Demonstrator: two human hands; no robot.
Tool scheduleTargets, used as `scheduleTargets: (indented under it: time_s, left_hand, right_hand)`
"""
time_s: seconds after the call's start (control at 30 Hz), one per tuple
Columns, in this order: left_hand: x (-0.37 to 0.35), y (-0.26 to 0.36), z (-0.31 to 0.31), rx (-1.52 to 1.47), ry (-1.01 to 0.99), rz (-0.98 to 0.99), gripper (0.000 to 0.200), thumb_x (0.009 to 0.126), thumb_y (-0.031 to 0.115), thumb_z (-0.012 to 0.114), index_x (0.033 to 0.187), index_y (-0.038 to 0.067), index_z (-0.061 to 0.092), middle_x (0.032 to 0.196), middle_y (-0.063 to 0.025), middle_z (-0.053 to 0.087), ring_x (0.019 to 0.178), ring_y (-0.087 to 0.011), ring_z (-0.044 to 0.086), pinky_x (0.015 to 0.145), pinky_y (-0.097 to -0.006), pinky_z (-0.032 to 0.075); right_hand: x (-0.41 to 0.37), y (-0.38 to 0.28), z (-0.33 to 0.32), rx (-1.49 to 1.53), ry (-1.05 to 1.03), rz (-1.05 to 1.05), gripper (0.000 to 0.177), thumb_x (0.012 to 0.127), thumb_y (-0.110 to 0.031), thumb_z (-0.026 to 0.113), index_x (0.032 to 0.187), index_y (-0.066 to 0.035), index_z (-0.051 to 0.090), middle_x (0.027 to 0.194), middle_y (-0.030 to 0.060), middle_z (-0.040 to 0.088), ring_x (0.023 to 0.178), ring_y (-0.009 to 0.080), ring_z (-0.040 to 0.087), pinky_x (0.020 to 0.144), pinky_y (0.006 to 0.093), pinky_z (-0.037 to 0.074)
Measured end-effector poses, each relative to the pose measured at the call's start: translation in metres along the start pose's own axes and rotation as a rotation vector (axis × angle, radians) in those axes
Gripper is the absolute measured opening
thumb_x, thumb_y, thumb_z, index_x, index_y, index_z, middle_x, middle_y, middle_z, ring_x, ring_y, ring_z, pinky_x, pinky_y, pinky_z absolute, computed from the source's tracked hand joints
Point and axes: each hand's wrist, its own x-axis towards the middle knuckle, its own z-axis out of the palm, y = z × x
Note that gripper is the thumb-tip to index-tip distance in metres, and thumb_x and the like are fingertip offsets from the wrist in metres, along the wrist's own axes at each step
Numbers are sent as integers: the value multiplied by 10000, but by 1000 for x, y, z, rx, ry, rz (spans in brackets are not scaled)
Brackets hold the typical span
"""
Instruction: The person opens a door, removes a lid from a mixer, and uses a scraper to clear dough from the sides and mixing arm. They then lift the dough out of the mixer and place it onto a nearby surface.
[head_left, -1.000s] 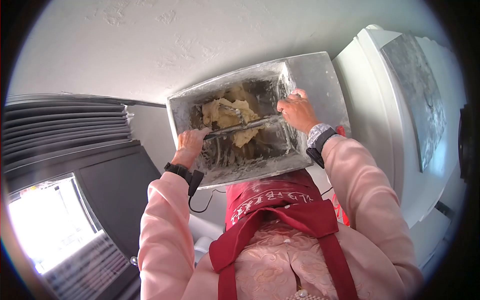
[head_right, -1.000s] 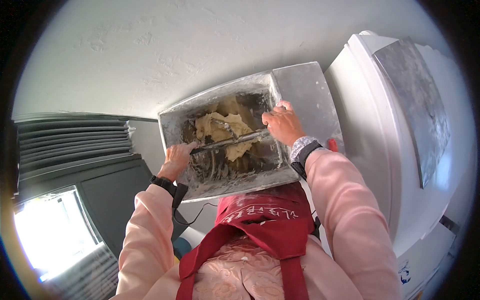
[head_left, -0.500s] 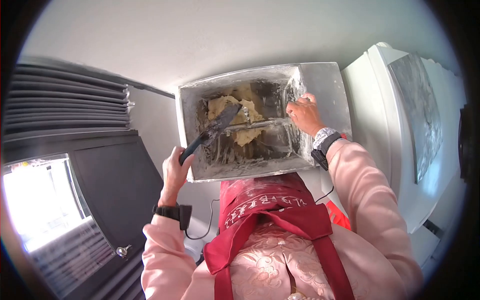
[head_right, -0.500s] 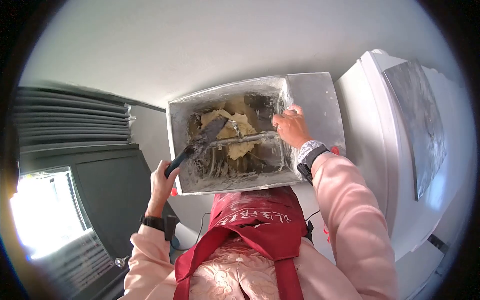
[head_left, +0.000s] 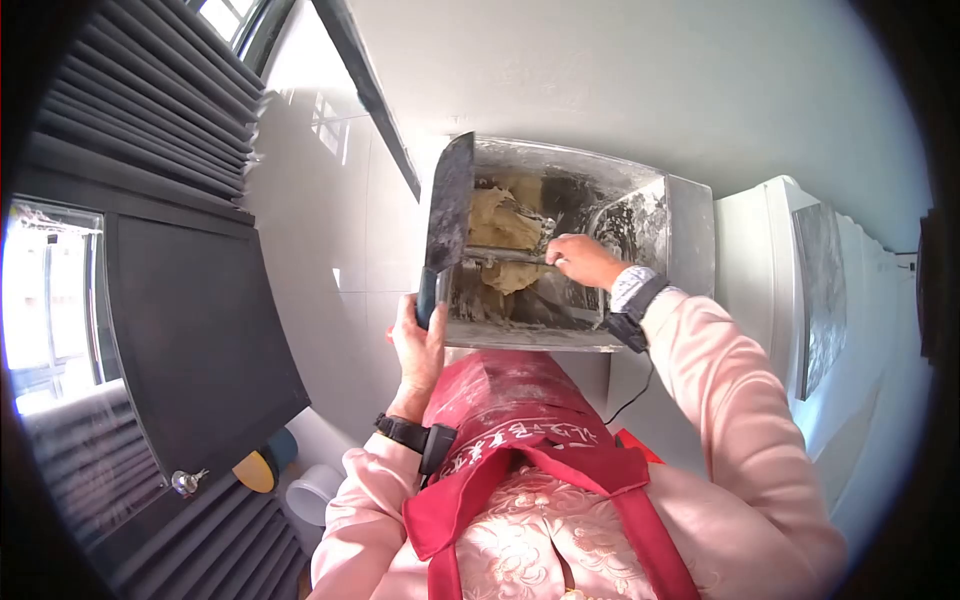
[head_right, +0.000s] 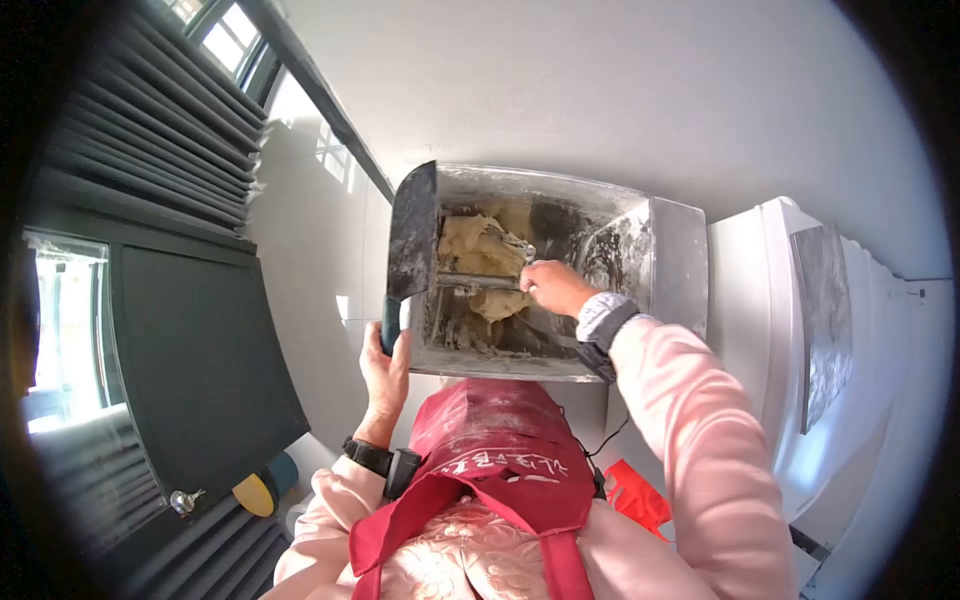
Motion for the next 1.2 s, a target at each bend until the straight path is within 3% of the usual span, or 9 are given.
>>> scheduleTargets:
  time_s: [0.23,0.3,0.37,0.4,0.63,0.83,1.0,1.13,1.2]
  left_hand:
    - [4,-1,9,-217,-38,-130,256,863,191,630,957,-20,520,741,-61,519,692,-138,480,705,-288,426]
    - [5,-12,17,-194,64,-70,253,866,189,627,966,-16,519,744,-59,508,704,-132,474,679,-281,428]
    - [4,-13,22,-195,126,-33,244,871,189,620,969,-12,521,734,-54,503,685,-134,465,654,-281,423]
    - [4,-12,22,-226,112,-91,241,875,199,619,957,-1,511,736,-34,484,688,-116,440,646,-270,402]
    - [5,-19,29,-145,99,-116,187,883,169,594,935,21,493,720,0,436,668,-87,388,612,-256,365]
    - [4,-21,35,-100,153,-74,227,886,213,597,934,25,480,738,-2,437,670,-96,391,615,-250,357]
    - [2,-27,38,-77,162,-99,201,887,209,595,898,47,477,756,3,438,676,-90,403,624,-247,355]
    - [3,-21,39,-149,155,-159,193,889,196,586,901,40,474,805,-10,443,699,-91,407,628,-244,352]
    - [5,-20,39,-111,162,-105,181,889,177,581,909,35,471,860,-23,435,730,-93,404,652,-236,349]
  right_hand:
    - [59,-6,68,10,-39,-21,121,750,-37,553,844,-39,628,869,172,633,894,364,594,774,431,470]
    - [77,7,87,-71,-57,-4,147,769,-26,535,872,-39,640,887,191,639,881,376,605,766,419,484]
    - [90,16,100,-275,-132,193,179,803,-28,495,894,-27,649,920,209,640,873,387,618,766,415,495]
    - [94,8,94,-163,-183,325,328,780,7,489,1071,-29,637,1054,243,617,998,385,596,850,405,485]
    - [120,64,164,-167,-171,116,404,804,31,455,1178,-48,588,1118,220,610,1034,369,591,883,384,478]
    - [133,61,152,-97,-201,59,441,809,-47,520,1249,-77,541,1212,188,571,1123,343,539,949,382,435]
    - [145,73,173,-6,-207,69,635,681,-105,694,1286,-78,503,1240,184,550,1121,357,536,945,404,434]
    - [153,97,190,-8,-186,-26,656,640,-115,731,1257,-73,513,1191,194,568,1089,368,551,918,420,441]
    - [158,95,184,14,-303,-19,640,620,-125,747,1218,-67,524,1112,205,592,1048,372,568,878,430,453]
